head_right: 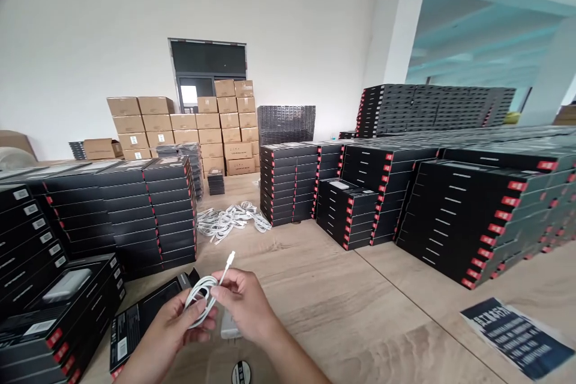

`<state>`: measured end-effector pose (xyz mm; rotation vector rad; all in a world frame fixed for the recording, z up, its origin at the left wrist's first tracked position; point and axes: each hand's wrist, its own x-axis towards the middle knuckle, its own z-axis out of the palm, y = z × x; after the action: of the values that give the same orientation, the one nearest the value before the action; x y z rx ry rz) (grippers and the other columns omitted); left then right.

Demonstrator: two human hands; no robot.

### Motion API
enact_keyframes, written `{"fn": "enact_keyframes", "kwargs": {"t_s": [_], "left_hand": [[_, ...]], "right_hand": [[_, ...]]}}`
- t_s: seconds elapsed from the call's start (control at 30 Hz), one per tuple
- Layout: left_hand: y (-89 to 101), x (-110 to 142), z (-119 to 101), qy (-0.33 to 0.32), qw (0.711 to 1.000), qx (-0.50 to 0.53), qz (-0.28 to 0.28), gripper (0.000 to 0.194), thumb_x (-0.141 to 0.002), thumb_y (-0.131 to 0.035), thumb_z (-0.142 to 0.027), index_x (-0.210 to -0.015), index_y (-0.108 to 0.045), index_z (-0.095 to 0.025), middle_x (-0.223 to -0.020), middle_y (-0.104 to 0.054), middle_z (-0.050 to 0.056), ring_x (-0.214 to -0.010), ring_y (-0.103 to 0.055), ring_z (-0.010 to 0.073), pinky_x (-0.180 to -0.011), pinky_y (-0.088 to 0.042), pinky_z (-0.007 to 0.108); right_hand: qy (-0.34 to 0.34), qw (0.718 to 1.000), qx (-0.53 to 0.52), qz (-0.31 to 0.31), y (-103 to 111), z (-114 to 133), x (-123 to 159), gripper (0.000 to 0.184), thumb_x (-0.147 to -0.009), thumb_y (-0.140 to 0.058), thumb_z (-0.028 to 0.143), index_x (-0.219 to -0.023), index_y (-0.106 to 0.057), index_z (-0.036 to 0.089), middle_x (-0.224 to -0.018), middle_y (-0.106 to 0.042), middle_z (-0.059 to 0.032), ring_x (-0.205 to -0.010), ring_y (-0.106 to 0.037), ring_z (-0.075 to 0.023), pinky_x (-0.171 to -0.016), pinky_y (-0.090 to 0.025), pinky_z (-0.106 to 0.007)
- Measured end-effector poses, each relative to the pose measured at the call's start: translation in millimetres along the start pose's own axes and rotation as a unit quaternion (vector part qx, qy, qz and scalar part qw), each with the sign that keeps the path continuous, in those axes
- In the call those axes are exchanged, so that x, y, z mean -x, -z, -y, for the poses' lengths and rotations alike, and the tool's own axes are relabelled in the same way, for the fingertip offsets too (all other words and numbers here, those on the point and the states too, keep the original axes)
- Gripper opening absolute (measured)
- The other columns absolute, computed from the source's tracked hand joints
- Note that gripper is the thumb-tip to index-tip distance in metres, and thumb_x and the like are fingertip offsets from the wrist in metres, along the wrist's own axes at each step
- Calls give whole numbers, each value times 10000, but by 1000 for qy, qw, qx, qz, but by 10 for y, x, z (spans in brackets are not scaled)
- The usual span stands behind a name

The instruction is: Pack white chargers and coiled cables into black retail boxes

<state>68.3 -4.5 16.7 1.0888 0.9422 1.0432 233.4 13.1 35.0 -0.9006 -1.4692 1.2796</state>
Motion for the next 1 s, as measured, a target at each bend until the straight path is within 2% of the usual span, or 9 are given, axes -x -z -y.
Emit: {"fn": "enact_keyframes", "kwargs": {"t_s": [0.2, 0.27, 0.43, 0.53, 0.63, 0.7, 0.8, 0.9, 1.0], "left_hand": [[32, -16, 20, -77, 977, -196, -37, 349, -760, -616, -508, -782, -629, -160, -699, -643, 11, -612, -588, 160, -576, -484, 271], [13, -15, 27, -67, 981, -179, -41, 378, -773, -578, -543, -803, -614, -168, -666, -612, -3, -566, -584, 156, -517, -478, 264], [-27, -7, 24, -26, 997, -72, -24, 401, -792, -539, -572, -914, -565, -191, -678, -594, -14, -539, -582, 145, -429, -437, 229], [-23, -6, 15, -41, 996, -61, -42, 382, -816, -524, -542, -963, -548, -191, -720, -603, 2, -590, -582, 147, -422, -384, 204], [-10, -17, 33, -74, 987, -120, -81, 377, -833, -496, -552, -919, -554, -190, -673, -591, 0, -582, -552, 150, -450, -357, 219], [-2, -29, 56, -96, 977, -160, -107, 379, -830, -492, -562, -865, -567, -193, -633, -586, -2, -571, -538, 157, -487, -366, 240], [1, -45, 85, -112, 969, -182, -121, 382, -831, -482, -569, -837, -576, -198, -626, -593, 0, -578, -539, 167, -533, -379, 259], [-16, -54, 97, -106, 972, -185, -103, 372, -844, -467, -562, -821, -558, -202, -614, -572, -10, -572, -518, 158, -537, -369, 256], [-52, -50, 86, -79, 983, -151, -71, 324, -836, -498, -522, -796, -530, -202, -633, -558, -23, -575, -499, 136, -520, -354, 233]], "right_hand": [[-2, 1000, 26, -9, -139, 24, 42, 258, -791, -650, 373, -950, -736, 189, -742, -704, -22, -661, -623, -173, -603, -487, -270], [28, 997, 59, -34, -151, 29, 47, 249, -832, -602, 376, -935, -738, 195, -771, -694, -32, -687, -626, -177, -606, -491, -269], [140, 977, 139, -76, -185, 56, 74, 225, -890, -547, 350, -884, -728, 216, -899, -685, -50, -829, -639, -187, -770, -479, -280], [113, 979, 146, -89, -191, 25, 53, 286, -924, -474, 385, -870, -691, 206, -817, -683, -42, -755, -635, -179, -678, -477, -265], [50, 978, 180, -95, -148, -17, 8, 299, -928, -437, 361, -772, -636, 200, -676, -659, -14, -609, -609, -161, -553, -433, -246], [27, 968, 241, -59, -100, -18, -3, 294, -910, -449, 292, -679, -608, 204, -600, -645, 5, -531, -584, -148, -524, -400, -242], [43, 945, 323, 29, -37, 32, 31, 317, -889, -444, 203, -645, -647, 213, -548, -638, 26, -491, -572, -140, -528, -376, -236], [89, 918, 373, 104, -2, 108, 86, 347, -904, -416, 167, -731, -707, 242, -570, -657, 32, -532, -600, -143, -561, -381, -225], [92, 874, 462, 115, 12, 176, 112, 325, -895, -433, 147, -765, -716, 244, -659, -708, 3, -612, -636, -162, -595, -385, -226]]}}
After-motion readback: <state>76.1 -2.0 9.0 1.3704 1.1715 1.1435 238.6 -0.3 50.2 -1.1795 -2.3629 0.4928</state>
